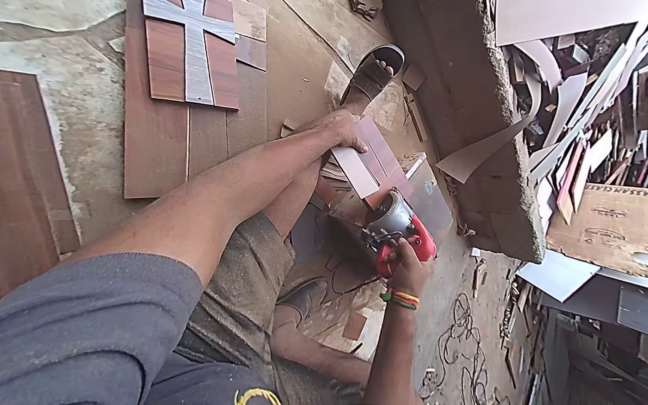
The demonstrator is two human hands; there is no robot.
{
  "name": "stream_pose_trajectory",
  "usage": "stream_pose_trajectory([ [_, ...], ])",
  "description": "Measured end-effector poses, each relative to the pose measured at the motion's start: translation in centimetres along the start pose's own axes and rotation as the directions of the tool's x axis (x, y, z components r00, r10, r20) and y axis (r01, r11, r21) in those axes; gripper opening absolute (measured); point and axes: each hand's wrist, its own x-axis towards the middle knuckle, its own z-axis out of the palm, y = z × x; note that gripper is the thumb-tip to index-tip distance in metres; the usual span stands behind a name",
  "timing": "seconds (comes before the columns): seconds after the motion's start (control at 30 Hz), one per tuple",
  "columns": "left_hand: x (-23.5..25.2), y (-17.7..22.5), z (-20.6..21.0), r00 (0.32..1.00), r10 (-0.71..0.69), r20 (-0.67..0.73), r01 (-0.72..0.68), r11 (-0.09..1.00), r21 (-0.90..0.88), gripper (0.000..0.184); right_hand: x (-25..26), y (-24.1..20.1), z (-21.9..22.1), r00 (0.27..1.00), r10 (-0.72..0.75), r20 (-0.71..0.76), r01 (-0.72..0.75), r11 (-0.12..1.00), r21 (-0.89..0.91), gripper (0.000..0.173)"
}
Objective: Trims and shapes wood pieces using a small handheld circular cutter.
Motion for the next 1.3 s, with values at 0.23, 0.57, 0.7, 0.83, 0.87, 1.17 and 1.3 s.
stream_pose_trajectory([
  [0.23,0.05,-0.23,0.12,0.999,0.034,-0.020,-0.034,0.999,0.001,0.095,-0.16,-0.14,-0.06,1.000,0.005,0.019,-0.005,1.000,-0.021,0.015],
  [0.57,-0.01,-0.10,0.07,0.999,0.023,-0.027,-0.023,1.000,-0.007,0.093,0.15,-0.22,-0.03,1.000,0.005,0.012,-0.005,1.000,-0.022,0.016],
  [0.7,-0.06,-0.14,0.06,0.999,0.041,-0.025,-0.041,0.999,0.008,0.092,0.10,-0.08,0.00,1.000,0.002,0.002,-0.002,1.000,-0.029,0.016],
  [0.83,-0.05,-0.15,0.02,0.999,0.031,-0.029,-0.030,0.999,0.030,0.093,-0.02,0.19,0.01,1.000,-0.003,0.003,0.003,1.000,-0.015,0.015],
  [0.87,-0.11,-0.12,0.00,0.999,0.028,-0.025,-0.027,0.999,0.038,0.094,-0.06,0.22,0.00,1.000,-0.006,0.000,0.006,1.000,-0.013,0.015],
  [1.17,0.39,-0.21,0.08,0.999,0.041,-0.015,-0.040,0.997,0.061,0.093,-0.28,0.14,0.22,0.999,-0.036,-0.010,0.036,0.999,0.000,0.017],
  [1.3,0.30,-0.02,0.02,1.000,0.030,-0.005,-0.029,0.998,0.050,0.095,-0.22,-0.01,0.21,1.000,-0.020,-0.013,0.020,1.000,0.010,0.017],
])
